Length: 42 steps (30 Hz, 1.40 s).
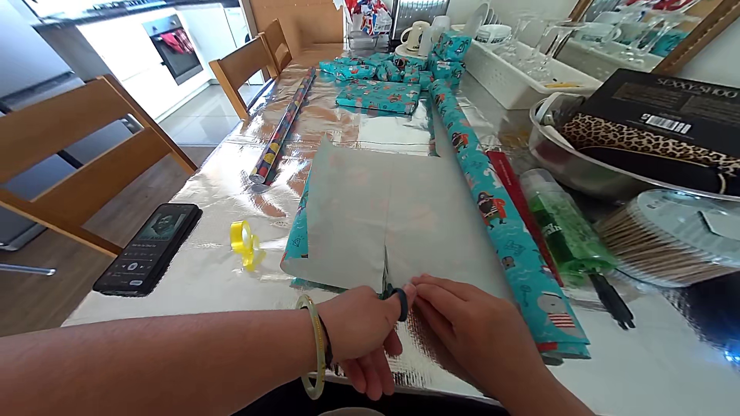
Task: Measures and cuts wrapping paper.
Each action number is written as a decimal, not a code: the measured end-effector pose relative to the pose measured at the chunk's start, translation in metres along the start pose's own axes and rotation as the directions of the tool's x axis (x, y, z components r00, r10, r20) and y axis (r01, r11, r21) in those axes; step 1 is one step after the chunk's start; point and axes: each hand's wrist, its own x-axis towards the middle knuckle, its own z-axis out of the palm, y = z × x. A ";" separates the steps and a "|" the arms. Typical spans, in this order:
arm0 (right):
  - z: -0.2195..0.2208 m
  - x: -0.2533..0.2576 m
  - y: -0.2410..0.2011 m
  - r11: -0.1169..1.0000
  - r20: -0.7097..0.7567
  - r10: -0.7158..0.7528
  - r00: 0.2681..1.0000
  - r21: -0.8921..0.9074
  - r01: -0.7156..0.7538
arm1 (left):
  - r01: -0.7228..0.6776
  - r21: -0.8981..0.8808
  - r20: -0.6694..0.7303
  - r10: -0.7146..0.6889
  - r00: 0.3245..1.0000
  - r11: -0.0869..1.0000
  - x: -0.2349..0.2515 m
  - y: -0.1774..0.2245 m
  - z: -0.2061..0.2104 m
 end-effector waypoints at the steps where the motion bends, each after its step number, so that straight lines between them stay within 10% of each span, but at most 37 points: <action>1: 0.000 0.000 0.000 1.000 -0.001 0.000 1.000 0.003 0.000 | -0.001 -0.001 -0.008 0.001 1.000 1.000 0.001 0.001 -0.001; 42: -0.001 0.000 0.001 0.999 -0.012 0.037 0.999 0.024 -0.036 | -0.025 0.067 -0.018 0.027 0.999 0.997 0.012 0.012 -0.017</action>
